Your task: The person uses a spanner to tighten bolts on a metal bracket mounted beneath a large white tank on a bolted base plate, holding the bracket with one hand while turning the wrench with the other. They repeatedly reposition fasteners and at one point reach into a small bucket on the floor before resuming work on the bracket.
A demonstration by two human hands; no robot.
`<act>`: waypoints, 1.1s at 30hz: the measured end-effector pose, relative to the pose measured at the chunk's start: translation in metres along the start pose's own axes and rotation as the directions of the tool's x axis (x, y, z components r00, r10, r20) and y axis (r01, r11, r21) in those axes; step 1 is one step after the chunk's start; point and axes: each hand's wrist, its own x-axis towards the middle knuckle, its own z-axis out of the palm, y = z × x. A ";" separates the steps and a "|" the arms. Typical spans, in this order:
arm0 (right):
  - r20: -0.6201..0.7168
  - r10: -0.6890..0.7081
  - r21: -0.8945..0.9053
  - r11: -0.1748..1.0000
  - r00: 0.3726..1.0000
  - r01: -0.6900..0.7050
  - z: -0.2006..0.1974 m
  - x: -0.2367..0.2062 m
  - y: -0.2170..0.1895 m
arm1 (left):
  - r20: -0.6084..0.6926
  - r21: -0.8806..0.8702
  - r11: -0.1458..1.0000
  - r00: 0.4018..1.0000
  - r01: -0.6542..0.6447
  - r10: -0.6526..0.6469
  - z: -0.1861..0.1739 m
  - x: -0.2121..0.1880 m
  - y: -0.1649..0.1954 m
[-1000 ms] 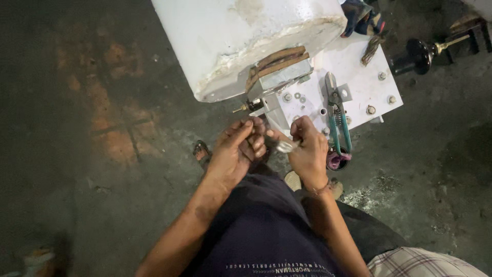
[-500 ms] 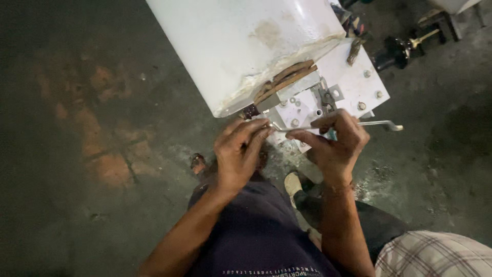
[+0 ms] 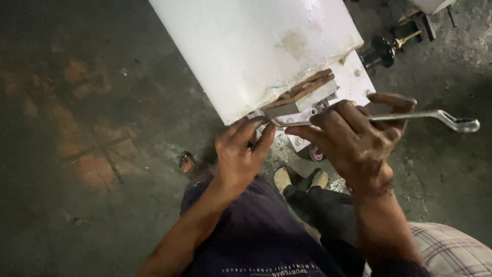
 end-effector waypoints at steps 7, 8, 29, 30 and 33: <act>-0.001 0.217 0.252 0.945 0.976 -0.209 0.016 0.007 0.000 | 0.029 0.102 0.994 0.999 -0.026 0.023 -0.011 0.012 0.010; -0.054 0.244 0.292 0.931 0.968 -0.219 0.019 0.006 0.000 | 0.037 0.128 0.990 0.998 -0.055 0.051 -0.013 0.012 0.010; -0.001 0.430 0.728 0.619 0.903 -0.294 0.066 -0.024 -0.005 | 0.043 0.106 0.993 0.998 -0.055 0.051 -0.008 0.008 0.013; -0.086 0.328 0.627 0.752 0.941 -0.205 0.058 -0.017 0.001 | 0.031 0.102 0.994 0.999 -0.039 0.036 -0.007 0.007 0.011; -0.027 0.144 0.263 0.956 0.989 -0.132 0.026 0.005 0.011 | 0.003 0.080 0.996 1.000 0.025 -0.025 -0.004 0.006 0.010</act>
